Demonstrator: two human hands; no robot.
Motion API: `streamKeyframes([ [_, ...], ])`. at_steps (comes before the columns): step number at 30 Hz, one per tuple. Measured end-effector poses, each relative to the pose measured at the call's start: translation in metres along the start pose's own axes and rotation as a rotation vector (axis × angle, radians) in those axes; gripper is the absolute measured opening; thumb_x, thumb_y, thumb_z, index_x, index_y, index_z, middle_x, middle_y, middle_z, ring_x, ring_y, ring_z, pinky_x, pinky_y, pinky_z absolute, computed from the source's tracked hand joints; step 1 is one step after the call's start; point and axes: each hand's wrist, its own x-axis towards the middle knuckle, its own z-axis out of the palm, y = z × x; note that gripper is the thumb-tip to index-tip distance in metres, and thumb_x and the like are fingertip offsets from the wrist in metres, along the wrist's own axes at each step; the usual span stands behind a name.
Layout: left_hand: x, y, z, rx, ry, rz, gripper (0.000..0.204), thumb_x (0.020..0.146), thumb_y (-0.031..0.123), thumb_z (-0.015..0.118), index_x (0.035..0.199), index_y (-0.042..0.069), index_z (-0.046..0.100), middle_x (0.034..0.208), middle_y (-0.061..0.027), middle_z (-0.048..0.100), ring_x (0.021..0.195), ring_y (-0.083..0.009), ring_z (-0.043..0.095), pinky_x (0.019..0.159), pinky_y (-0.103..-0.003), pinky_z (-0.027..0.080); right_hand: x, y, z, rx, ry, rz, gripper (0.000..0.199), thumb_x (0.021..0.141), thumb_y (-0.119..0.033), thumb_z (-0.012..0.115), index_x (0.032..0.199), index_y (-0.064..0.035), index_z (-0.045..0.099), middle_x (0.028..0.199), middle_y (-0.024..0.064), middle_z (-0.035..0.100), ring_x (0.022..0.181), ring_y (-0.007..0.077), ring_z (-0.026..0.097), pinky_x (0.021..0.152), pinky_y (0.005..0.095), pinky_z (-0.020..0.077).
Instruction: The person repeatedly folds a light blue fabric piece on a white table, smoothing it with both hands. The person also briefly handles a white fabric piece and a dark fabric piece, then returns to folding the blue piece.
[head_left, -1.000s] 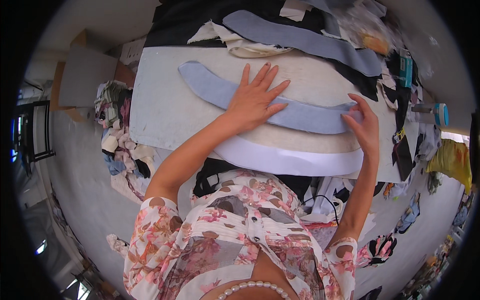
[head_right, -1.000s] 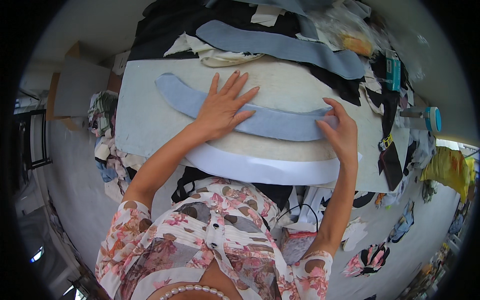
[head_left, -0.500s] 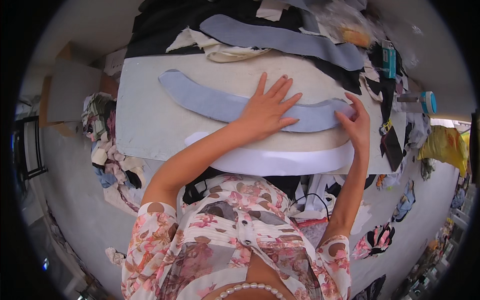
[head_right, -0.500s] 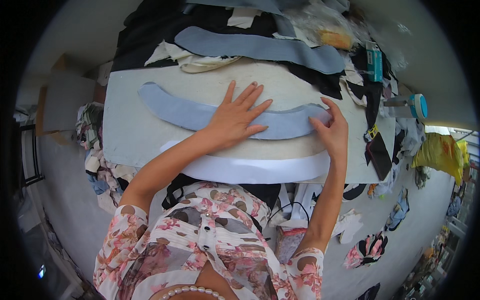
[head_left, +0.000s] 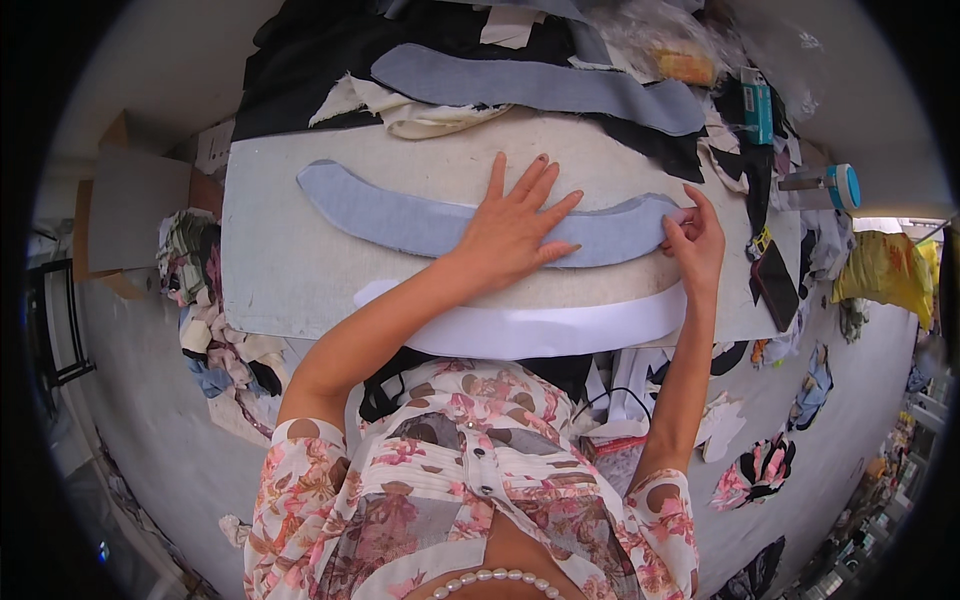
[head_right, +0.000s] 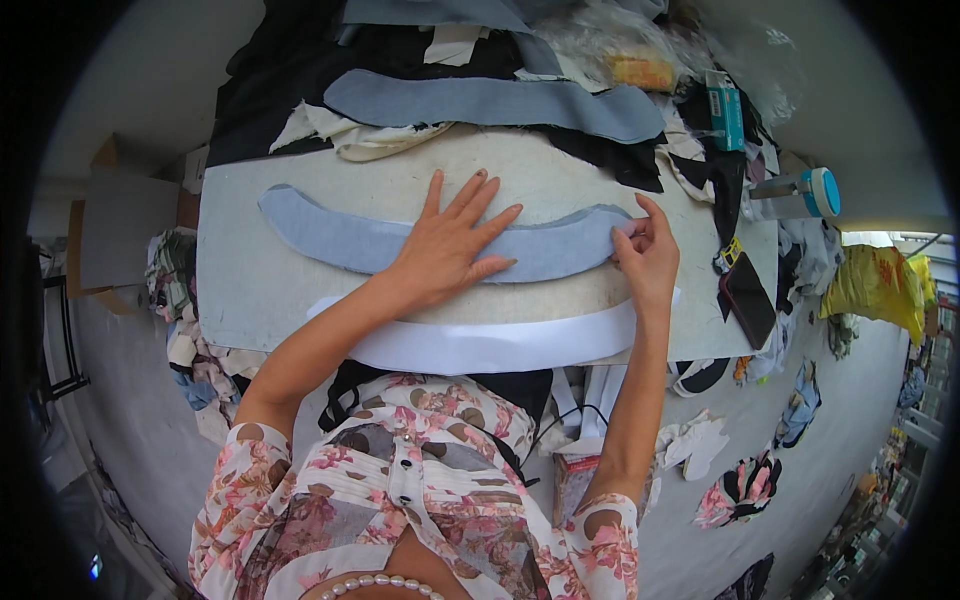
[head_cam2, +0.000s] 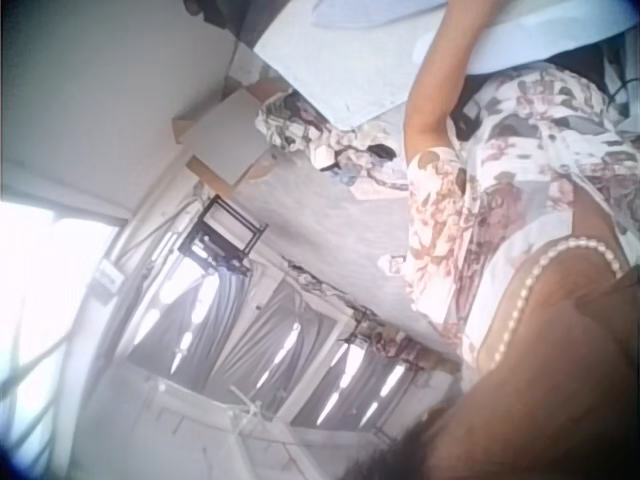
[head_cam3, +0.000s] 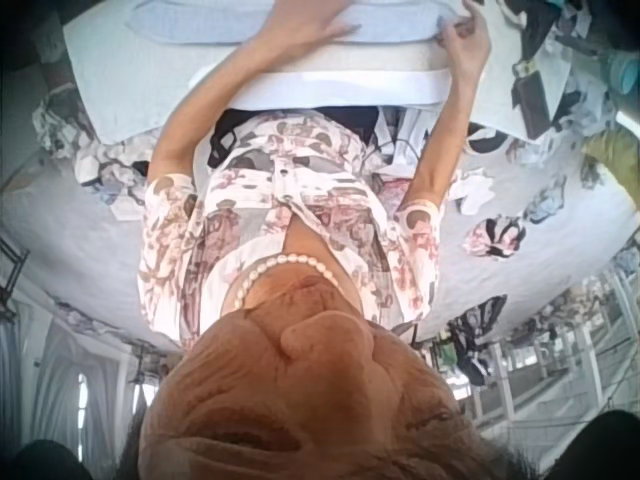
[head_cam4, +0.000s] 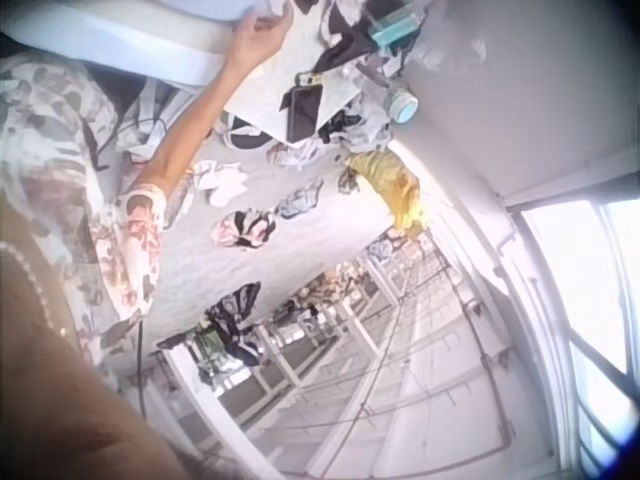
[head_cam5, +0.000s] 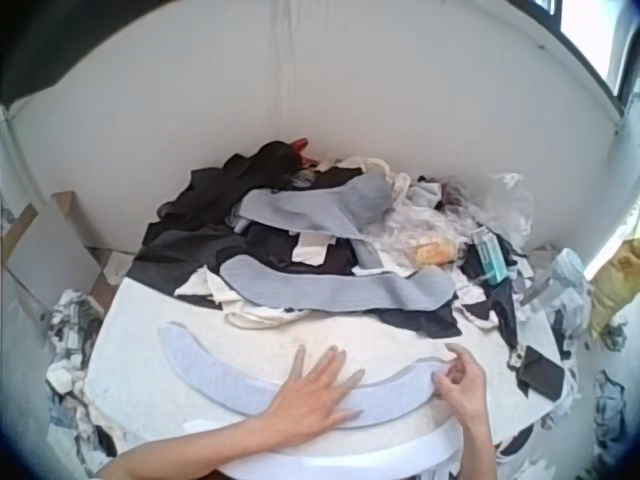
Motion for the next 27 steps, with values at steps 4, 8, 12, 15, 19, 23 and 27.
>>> streamKeyframes([
  [4,0.001,0.003,0.000,0.020,-0.051,-0.001,0.063,0.095,0.053,0.045,0.148,0.020,0.038,0.155,-0.0173,0.028,0.147,-0.0310,0.018,0.117,-0.060,0.002,-0.001,0.000,0.001,0.013,0.028,0.005,0.054,0.086,0.002,0.063,0.137,-0.0042,0.047,0.085,0.0010,0.057,0.062,0.0076,0.059,0.051,0.0206,0.0478],
  [8,-0.002,0.003,0.004,0.032,-0.043,-0.001,0.064,0.095,0.054,0.045,0.149,0.020,0.038,0.156,-0.0163,0.026,0.147,-0.0309,0.018,0.117,-0.061,0.004,-0.001,0.000,0.000,-0.056,0.023,0.028,0.053,0.086,-0.002,0.065,0.137,-0.0027,0.047,0.086,0.0007,0.058,0.064,0.0090,0.059,0.055,0.0233,0.0499],
  [12,-0.003,0.003,0.005,0.034,-0.018,-0.006,0.064,0.095,0.054,0.044,0.149,0.020,0.037,0.157,-0.0153,0.025,0.147,-0.0308,0.018,0.116,-0.062,0.005,-0.006,-0.011,0.000,-0.602,0.235,-0.315,0.055,0.083,-0.009,0.070,0.135,-0.0047,0.051,0.109,0.0095,0.060,0.097,0.0224,0.061,0.085,0.0369,0.0503],
  [15,-0.004,0.003,0.004,0.024,-0.010,-0.010,0.065,0.095,0.054,0.045,0.149,0.020,0.037,0.157,-0.0151,0.025,0.147,-0.0308,0.018,0.116,-0.062,0.006,-0.008,-0.017,0.009,-0.694,0.208,-0.656,0.055,0.089,-0.022,0.063,0.139,-0.0047,0.046,0.138,0.0147,0.048,0.130,0.0307,0.044,0.107,0.0453,0.0345],
  [19,-0.004,0.004,0.007,0.015,-0.015,-0.004,0.067,0.094,0.056,0.045,0.149,0.019,0.036,0.157,-0.0156,0.025,0.147,-0.0313,0.018,0.116,-0.061,0.006,-0.005,0.013,0.035,-0.907,-0.030,-0.603,0.061,0.096,-0.034,0.048,0.146,-0.0030,0.036,0.157,0.0154,0.025,0.147,0.0305,0.018,0.118,0.0477,0.0138],
  [23,-0.004,0.003,0.008,0.001,-0.009,-0.001,0.067,0.094,0.056,0.045,0.149,0.018,0.036,0.157,-0.0170,0.024,0.148,-0.0324,0.016,0.116,-0.061,0.005,-0.005,0.017,0.039,-0.980,-0.091,-0.533,0.063,0.096,-0.036,0.046,0.149,-0.0036,0.032,0.158,0.0153,0.024,0.148,0.0304,0.015,0.119,0.0478,0.0108],
  [27,-0.005,0.003,-0.001,-0.147,0.103,0.009,0.065,0.093,0.050,0.052,0.148,0.018,0.038,0.156,-0.0180,0.026,0.147,-0.0337,0.016,0.116,-0.061,0.005,0.006,-0.025,0.041,-0.752,0.114,-0.783,0.045,0.093,-0.026,0.056,0.132,-0.0029,0.052,0.138,0.0165,0.051,0.133,0.0310,0.043,0.111,0.0461,0.0307],
])
